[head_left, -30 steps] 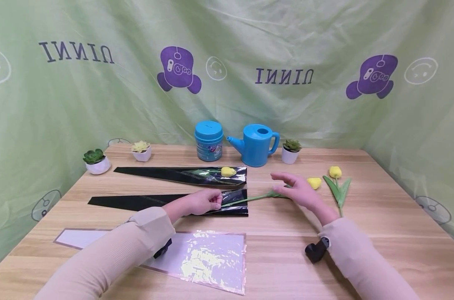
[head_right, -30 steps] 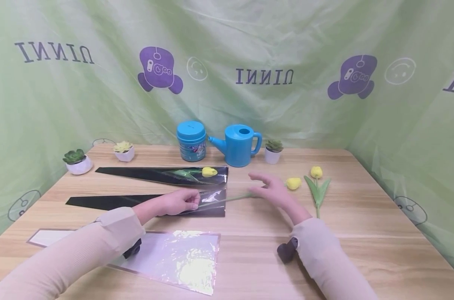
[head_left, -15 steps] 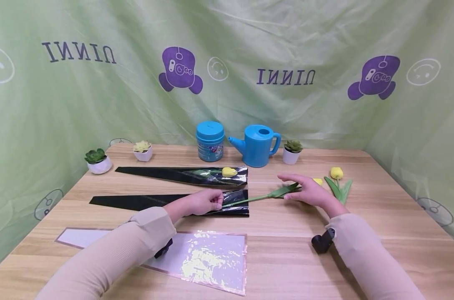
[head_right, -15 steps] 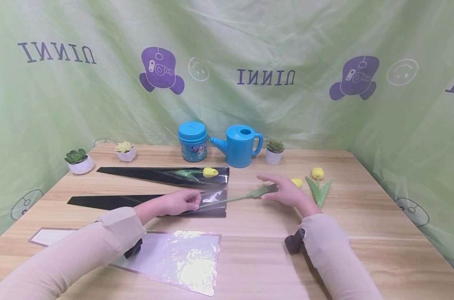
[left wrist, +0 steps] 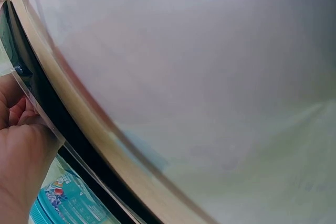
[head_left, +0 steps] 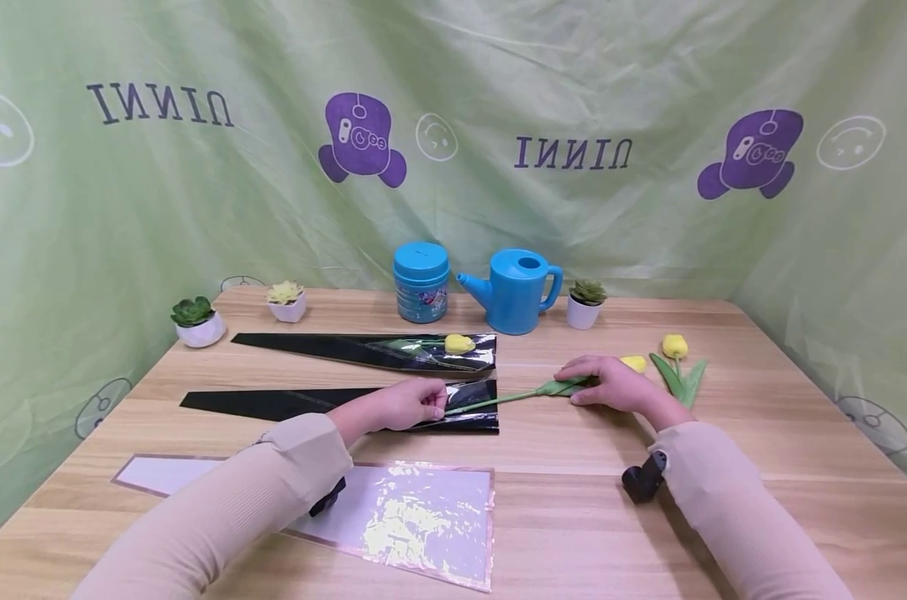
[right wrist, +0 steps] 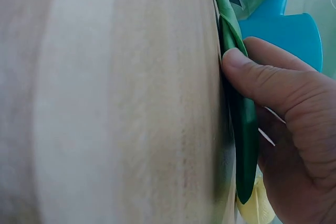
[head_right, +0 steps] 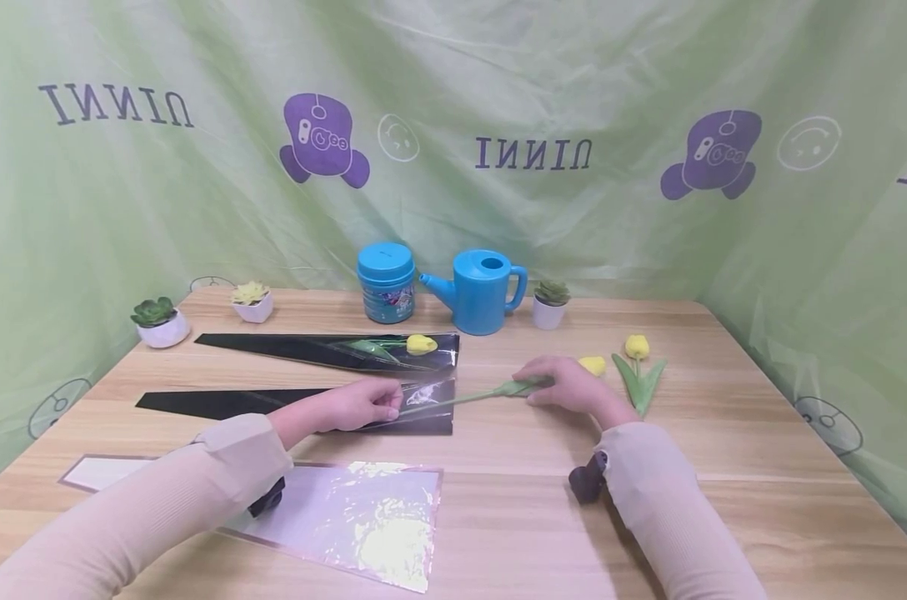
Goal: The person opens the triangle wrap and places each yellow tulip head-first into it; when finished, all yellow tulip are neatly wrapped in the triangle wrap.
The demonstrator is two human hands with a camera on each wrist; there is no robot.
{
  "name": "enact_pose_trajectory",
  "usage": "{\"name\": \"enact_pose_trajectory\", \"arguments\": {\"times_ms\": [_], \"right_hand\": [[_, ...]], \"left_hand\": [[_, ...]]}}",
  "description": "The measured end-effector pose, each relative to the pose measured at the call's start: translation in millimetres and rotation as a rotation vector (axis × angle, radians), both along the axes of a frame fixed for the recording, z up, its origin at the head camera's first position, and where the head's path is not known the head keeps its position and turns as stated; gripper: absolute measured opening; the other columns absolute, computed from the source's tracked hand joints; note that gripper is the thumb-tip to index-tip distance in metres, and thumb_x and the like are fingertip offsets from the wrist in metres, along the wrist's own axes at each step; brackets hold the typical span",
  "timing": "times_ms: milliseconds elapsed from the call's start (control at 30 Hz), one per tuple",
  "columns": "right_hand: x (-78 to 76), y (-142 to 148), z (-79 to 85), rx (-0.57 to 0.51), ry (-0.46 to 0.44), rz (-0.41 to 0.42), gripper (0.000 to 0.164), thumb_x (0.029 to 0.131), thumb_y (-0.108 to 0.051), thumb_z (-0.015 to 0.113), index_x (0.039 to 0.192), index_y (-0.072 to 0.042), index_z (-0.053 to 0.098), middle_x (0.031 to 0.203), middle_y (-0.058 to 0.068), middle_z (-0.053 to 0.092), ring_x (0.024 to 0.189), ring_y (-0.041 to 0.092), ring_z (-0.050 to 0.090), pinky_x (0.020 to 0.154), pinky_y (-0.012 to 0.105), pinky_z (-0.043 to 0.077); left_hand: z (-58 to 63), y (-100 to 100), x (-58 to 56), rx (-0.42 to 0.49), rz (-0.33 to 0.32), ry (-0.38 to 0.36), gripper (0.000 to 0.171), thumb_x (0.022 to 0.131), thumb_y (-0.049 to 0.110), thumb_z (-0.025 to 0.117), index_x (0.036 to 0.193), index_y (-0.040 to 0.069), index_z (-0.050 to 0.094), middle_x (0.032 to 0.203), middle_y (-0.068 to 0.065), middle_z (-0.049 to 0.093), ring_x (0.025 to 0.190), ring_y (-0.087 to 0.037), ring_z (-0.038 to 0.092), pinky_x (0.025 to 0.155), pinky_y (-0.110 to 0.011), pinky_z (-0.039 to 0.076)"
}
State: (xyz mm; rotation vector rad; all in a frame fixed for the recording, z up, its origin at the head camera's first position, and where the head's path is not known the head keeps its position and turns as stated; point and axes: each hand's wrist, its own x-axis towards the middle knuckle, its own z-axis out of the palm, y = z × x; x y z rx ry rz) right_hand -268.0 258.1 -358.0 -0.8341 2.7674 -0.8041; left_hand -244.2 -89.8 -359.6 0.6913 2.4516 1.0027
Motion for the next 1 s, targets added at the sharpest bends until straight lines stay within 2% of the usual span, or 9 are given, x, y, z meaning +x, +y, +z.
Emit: {"name": "enact_pose_trajectory", "arguments": {"times_ms": [200,500,700,867,1000], "right_hand": [[0.8,-1.1,2.2,0.034,-0.017,0.007,0.036,0.083,-0.014,0.068,0.118,-0.008,0.064,0.121,0.018,0.055,0.114,0.038,0.047,0.095,0.056,0.035],[-1.2,-4.5,3.5,0.062,0.016,0.018,0.031,0.082,-0.009,0.067,0.114,-0.008,0.066,0.103,0.006,0.06,0.095,0.021,0.052,0.082,0.037,0.043],[-1.4,-7.7,4.7,0.073,0.052,0.042,0.027,0.083,-0.004,0.064,0.11,-0.008,0.068,0.102,0.006,0.065,0.095,0.022,0.058,0.084,0.042,0.046],[5.9,-6.6,8.7,0.061,0.068,0.057,0.026,0.084,-0.004,0.063,0.109,-0.007,0.068,0.104,0.008,0.067,0.099,0.026,0.06,0.086,0.045,0.046],[10.6,-3.7,10.1,0.022,0.055,0.037,0.025,0.087,-0.005,0.06,0.111,-0.004,0.066,0.109,0.013,0.066,0.105,0.031,0.059,0.089,0.047,0.045]], "left_hand": [[0.1,0.0,-0.5,0.005,-0.01,0.006,0.014,0.089,0.002,0.057,0.079,0.007,0.048,0.068,0.0,0.044,0.065,-0.014,0.042,0.063,-0.025,0.035],[-1.0,0.1,-1.0,-0.018,-0.021,0.038,0.014,0.089,0.002,0.056,0.078,0.007,0.049,0.07,0.0,0.045,0.067,-0.014,0.044,0.065,-0.026,0.036],[-1.9,-0.7,0.8,-0.071,-0.041,0.125,0.015,0.088,0.003,0.058,0.077,0.009,0.049,0.069,0.001,0.045,0.066,-0.012,0.045,0.064,-0.025,0.038],[-3.1,-0.2,4.6,-0.064,-0.054,0.202,0.017,0.086,0.0,0.059,0.076,0.009,0.048,0.068,0.003,0.044,0.064,-0.011,0.043,0.062,-0.024,0.037],[-2.3,2.1,7.8,-0.074,-0.056,0.271,0.02,0.085,-0.001,0.06,0.074,0.01,0.047,0.066,0.004,0.043,0.063,-0.011,0.043,0.061,-0.024,0.037]]}}
